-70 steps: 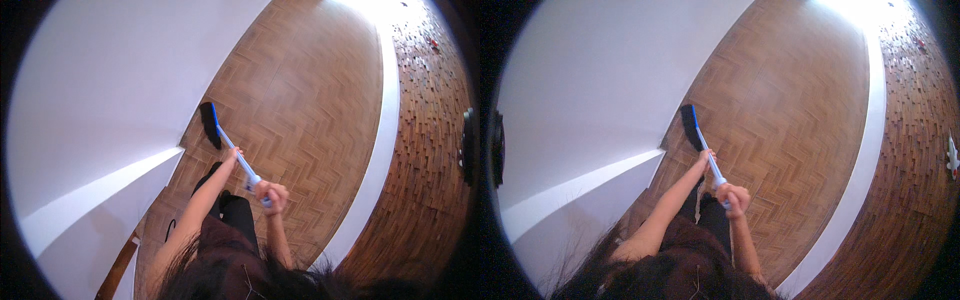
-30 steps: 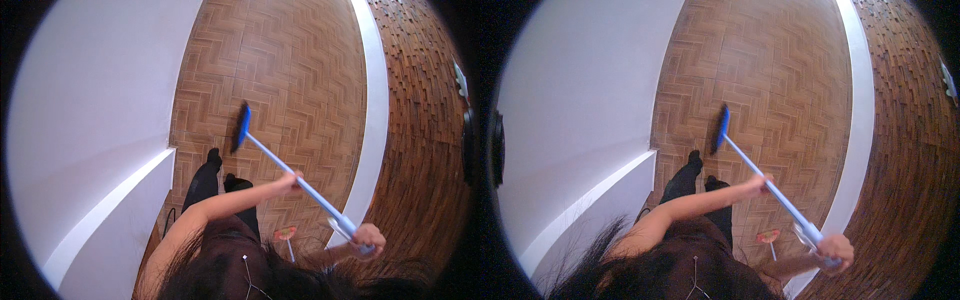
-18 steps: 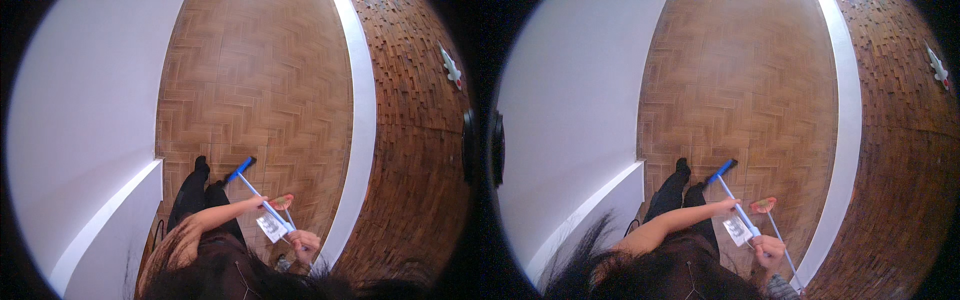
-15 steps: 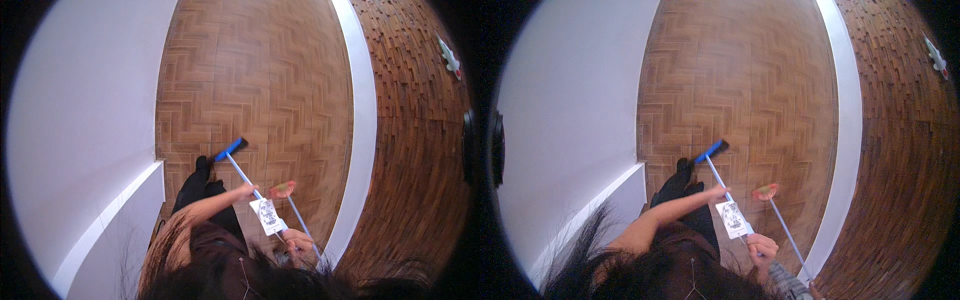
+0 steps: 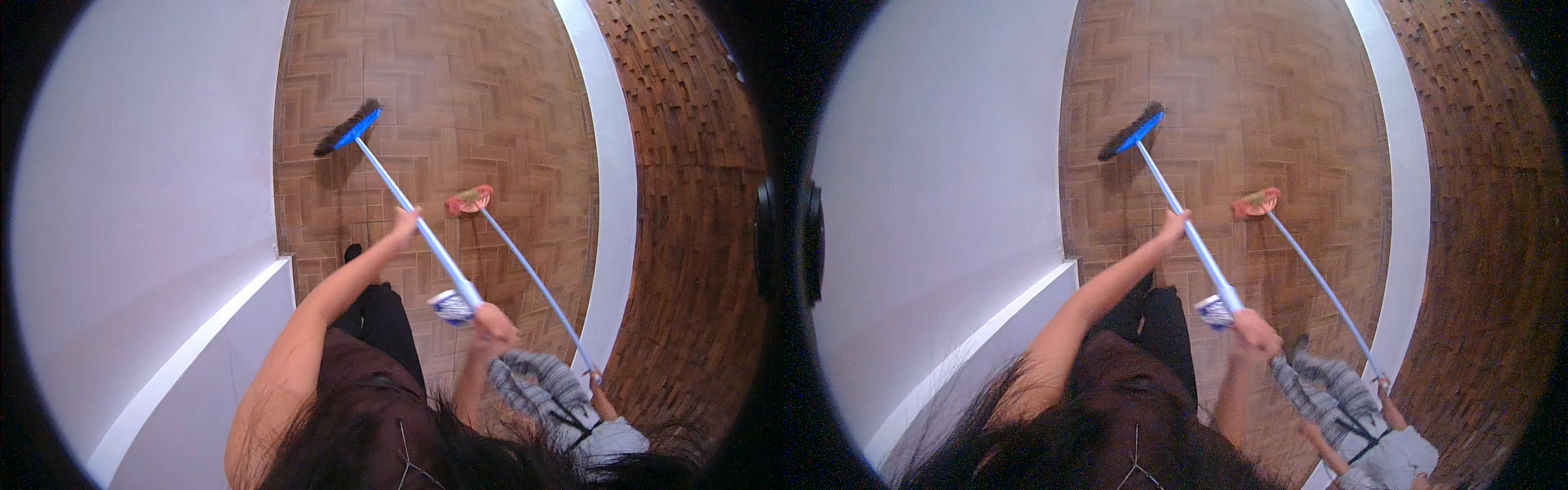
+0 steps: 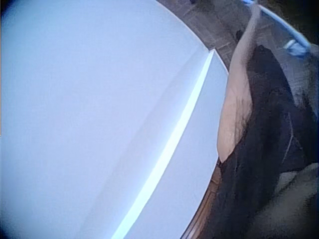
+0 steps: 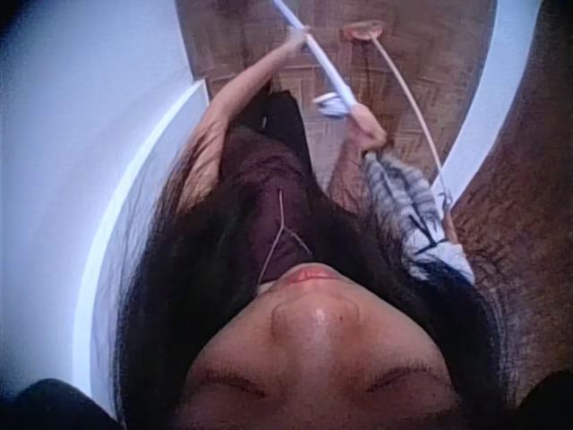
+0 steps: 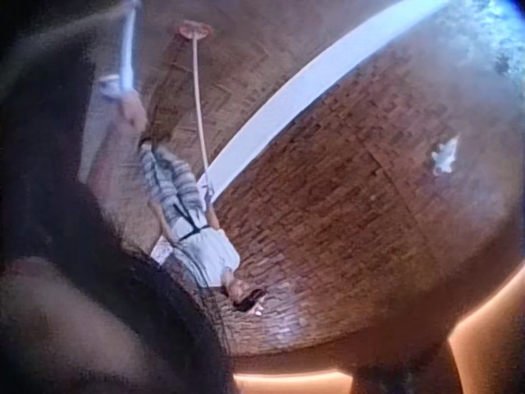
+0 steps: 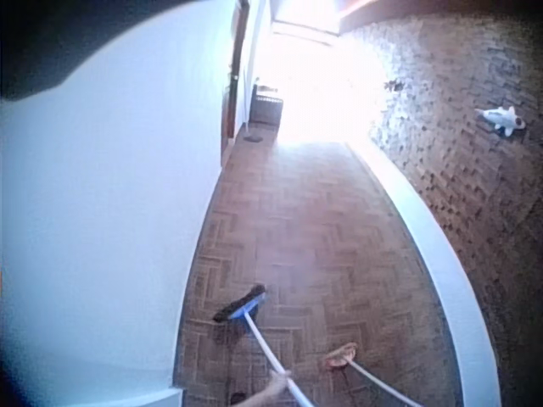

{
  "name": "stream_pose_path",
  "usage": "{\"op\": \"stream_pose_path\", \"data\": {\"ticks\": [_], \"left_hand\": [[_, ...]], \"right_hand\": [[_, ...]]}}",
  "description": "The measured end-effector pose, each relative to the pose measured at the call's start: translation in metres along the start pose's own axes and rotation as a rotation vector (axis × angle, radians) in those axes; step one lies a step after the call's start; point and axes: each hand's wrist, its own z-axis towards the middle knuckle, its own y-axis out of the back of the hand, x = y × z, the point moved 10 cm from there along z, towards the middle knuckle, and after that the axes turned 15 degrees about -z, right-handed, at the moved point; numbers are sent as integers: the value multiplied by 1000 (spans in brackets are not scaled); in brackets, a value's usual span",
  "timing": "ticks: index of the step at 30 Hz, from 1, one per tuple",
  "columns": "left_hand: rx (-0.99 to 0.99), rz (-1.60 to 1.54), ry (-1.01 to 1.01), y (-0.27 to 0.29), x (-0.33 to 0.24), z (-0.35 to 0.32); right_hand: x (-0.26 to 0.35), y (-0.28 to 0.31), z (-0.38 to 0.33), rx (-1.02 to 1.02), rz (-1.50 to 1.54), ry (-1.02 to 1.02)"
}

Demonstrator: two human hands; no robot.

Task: The person sweeps a tiled floor with a blue broom, moving back and forth across the room and along the base of a textured wooden wall. The camera is head-mounted, providing a first-person view of the sweeping action.

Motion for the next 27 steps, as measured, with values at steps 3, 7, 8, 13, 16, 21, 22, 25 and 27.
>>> {"op": "stream_pose_path", "data": {"ticks": [3, 7, 8, 13, 16, 21, 22, 25, 27], "left_hand": [[155, -48, 261, -43, 28, -87], [342, -32, 457, -72, 85, -178], [431, -56, 599, -76, 118, -192], [353, -45, 772, -62, 185, -204], [392, 69, 769, -36, 221, -190], [298, 47, 554, -29, 212, -151], [297, 153, 506, -35, 186, -152], [241, 185, 288, 21, 149, -40], [101, 331, 218, 60, 115, 18]], "right_hand": [[51, 99, 39, -244, 48, 278], [96, 147, 67, -252, 340, 162], [108, 148, 67, -244, 384, 120], [77, 109, 30, 24, -101, 232], [114, 59, 29, 17, -110, 122], [77, 91, -3, 25, 225, -5], [62, 101, -25, -20, -39, -133], [31, 63, -52, -89, -302, -323], [-2, 23, -84, -230, 37, -460]]}}
